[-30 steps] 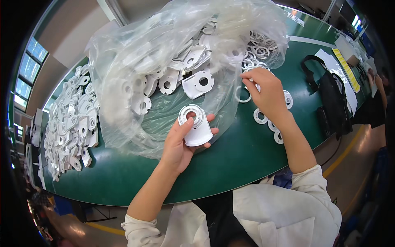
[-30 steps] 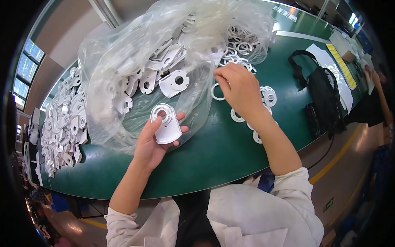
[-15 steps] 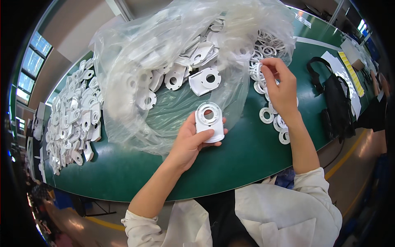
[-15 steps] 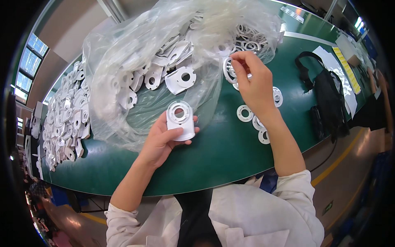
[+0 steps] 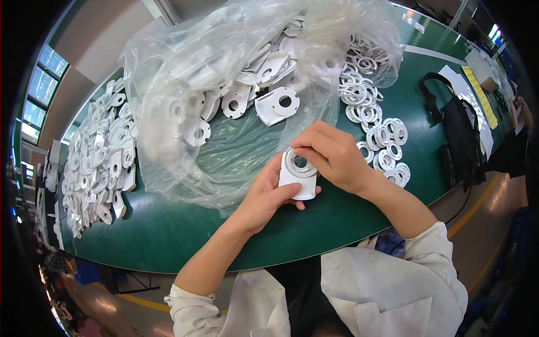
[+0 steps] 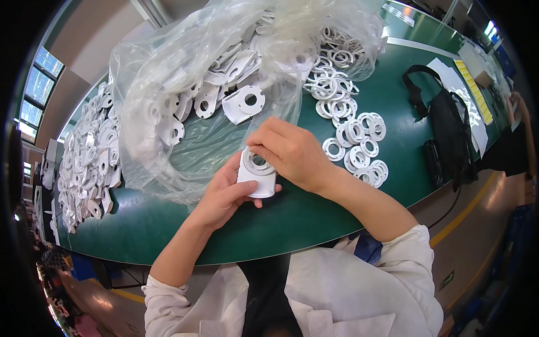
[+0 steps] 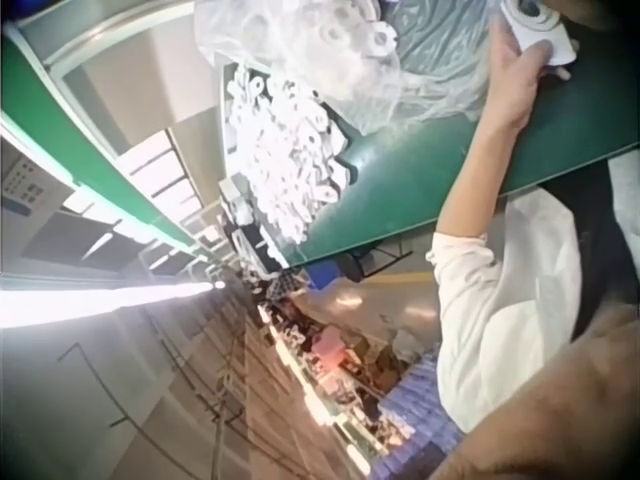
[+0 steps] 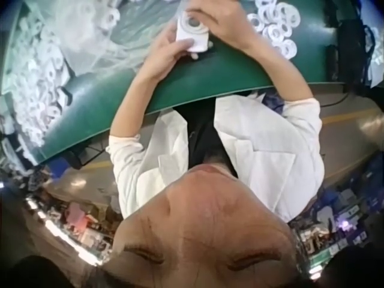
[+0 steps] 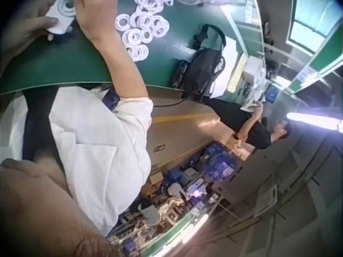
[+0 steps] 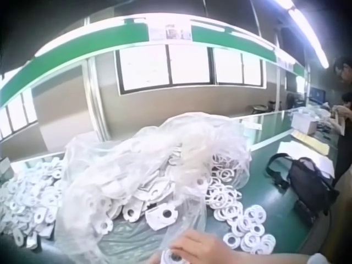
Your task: Assembling white plastic housing units by inserting circular ring components into them.
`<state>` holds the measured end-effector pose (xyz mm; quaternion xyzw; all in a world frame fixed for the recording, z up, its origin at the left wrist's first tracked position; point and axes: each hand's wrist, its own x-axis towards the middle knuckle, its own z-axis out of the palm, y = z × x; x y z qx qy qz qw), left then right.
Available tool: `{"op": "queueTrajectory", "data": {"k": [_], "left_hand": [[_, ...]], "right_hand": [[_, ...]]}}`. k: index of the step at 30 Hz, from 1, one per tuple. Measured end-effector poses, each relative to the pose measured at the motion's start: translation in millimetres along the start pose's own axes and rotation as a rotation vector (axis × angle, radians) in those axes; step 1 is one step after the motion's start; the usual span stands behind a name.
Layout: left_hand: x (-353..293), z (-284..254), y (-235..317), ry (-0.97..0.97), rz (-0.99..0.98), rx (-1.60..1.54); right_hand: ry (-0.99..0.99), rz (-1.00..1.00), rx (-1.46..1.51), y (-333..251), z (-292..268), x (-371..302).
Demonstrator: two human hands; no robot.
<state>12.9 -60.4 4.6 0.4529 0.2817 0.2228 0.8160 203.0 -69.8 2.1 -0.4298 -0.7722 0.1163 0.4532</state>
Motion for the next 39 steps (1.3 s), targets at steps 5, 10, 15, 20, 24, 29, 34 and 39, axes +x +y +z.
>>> {"op": "queueTrajectory", "data": {"k": [5, 10, 15, 20, 24, 29, 34, 39], "left_hand": [[0, 0, -2, -0.028, 0.003, -0.01], [0, 0, -3, -0.033, 0.02, -0.143], [2, -3, -7, -0.031, 0.023, -0.047], [-4, 6, 2, 0.09, 0.06, 0.107], [-7, 6, -1, 0.185, 0.191, 0.324], [-10, -4, -1, 0.209, 0.361, 0.705], [-5, -7, -3, 0.294, 0.42, 0.857], [-5, -12, -7, 0.287, 0.489, 0.879]], "right_hand": [[0.029, 0.012, -0.044, -5, 6, -2], [0.096, 0.04, -0.165, -8, 9, -3], [0.095, 0.055, -0.179, -14, 7, -3], [0.106, 0.022, -0.12, -18, 4, 0], [0.08, 0.188, 0.072, -21, -4, 2], [-0.236, 0.488, 0.438, -10, -14, 5], [-0.223, 0.374, 0.368, -16, -8, 2], [-0.385, 0.324, 0.223, -14, -3, -1]]}}
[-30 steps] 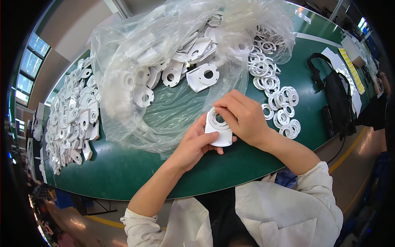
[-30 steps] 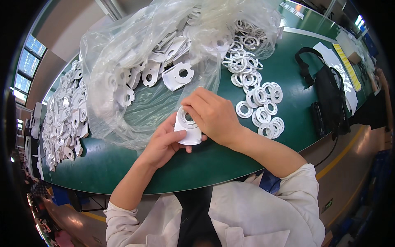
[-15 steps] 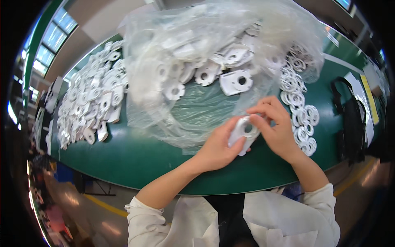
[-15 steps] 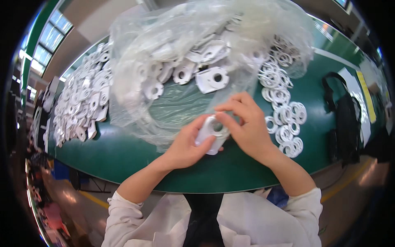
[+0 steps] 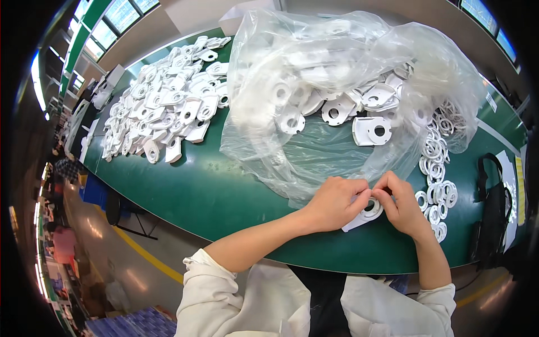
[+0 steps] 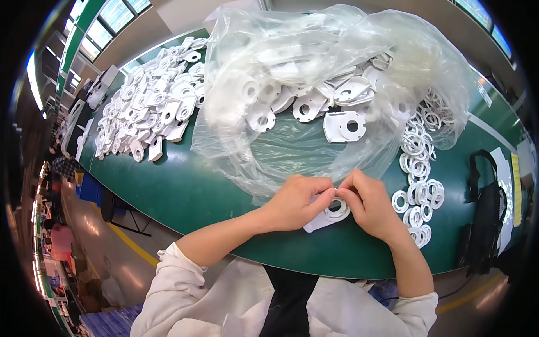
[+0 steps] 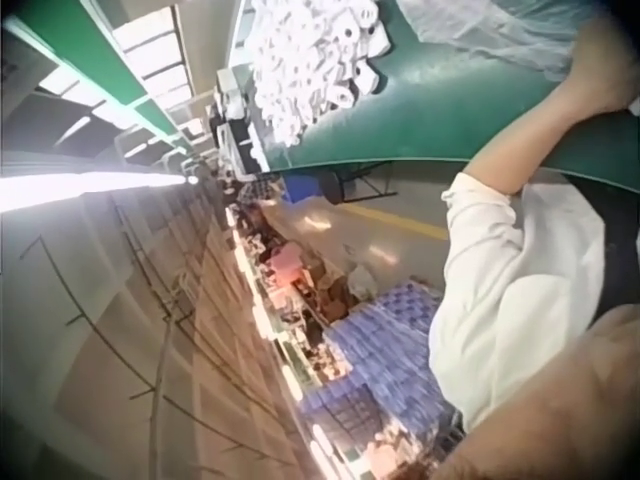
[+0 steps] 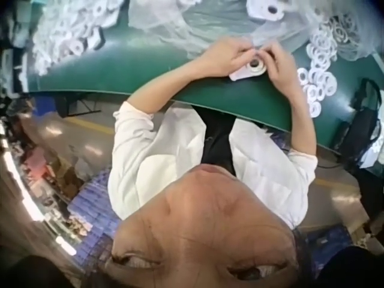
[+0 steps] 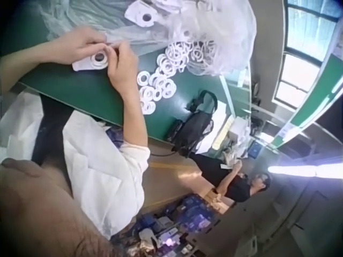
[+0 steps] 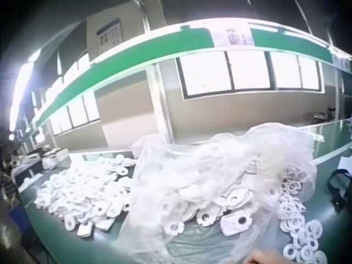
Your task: Assembling white plastic housing units by inserting circular ring components into them.
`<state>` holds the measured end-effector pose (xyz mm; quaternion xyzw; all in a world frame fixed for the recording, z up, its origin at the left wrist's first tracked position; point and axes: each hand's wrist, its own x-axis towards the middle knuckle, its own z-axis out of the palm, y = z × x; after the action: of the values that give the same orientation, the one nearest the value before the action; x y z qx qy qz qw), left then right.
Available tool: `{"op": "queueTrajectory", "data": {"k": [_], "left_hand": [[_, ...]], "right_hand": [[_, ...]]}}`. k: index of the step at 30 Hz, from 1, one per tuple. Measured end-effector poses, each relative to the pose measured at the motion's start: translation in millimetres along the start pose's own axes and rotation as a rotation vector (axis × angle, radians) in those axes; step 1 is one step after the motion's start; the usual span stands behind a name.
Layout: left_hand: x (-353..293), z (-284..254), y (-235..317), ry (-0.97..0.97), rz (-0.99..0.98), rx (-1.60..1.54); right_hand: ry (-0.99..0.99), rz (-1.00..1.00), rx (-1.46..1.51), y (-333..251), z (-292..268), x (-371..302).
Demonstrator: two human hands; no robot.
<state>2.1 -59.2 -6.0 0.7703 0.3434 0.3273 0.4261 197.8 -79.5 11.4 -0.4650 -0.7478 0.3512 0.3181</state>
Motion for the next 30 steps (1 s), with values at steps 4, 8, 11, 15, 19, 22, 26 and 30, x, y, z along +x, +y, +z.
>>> {"op": "queueTrajectory", "data": {"k": [4, 8, 11, 15, 19, 22, 26, 30], "left_hand": [[0, 0, 1, -0.03, -0.062, -0.041], [-1, 21, 2, 0.196, -0.144, -0.441], [2, 19, -1, 0.155, -0.22, -0.69], [-2, 25, 5, 0.048, -0.199, -0.674], [0, 9, 9, 0.06, -0.326, -0.698], [3, 0, 6, -0.05, -0.233, -0.459], [3, 3, 8, -0.017, -0.219, -0.253], [5, 0, 5, 0.071, -0.075, 0.104]], "right_hand": [[0.016, -0.006, 0.011, 3, 2, -2], [0.268, 0.197, 0.58, 5, 5, 1], [0.354, 0.152, 0.536, 8, 11, 3], [0.299, 0.138, 0.423, 7, 9, 4], [0.256, 0.097, 0.391, 8, 6, 3], [0.159, -0.026, 0.133, 1, 0, 1], [0.18, -0.059, 0.109, 8, 3, 0], [0.183, -0.059, 0.136, 6, 6, -1]]}}
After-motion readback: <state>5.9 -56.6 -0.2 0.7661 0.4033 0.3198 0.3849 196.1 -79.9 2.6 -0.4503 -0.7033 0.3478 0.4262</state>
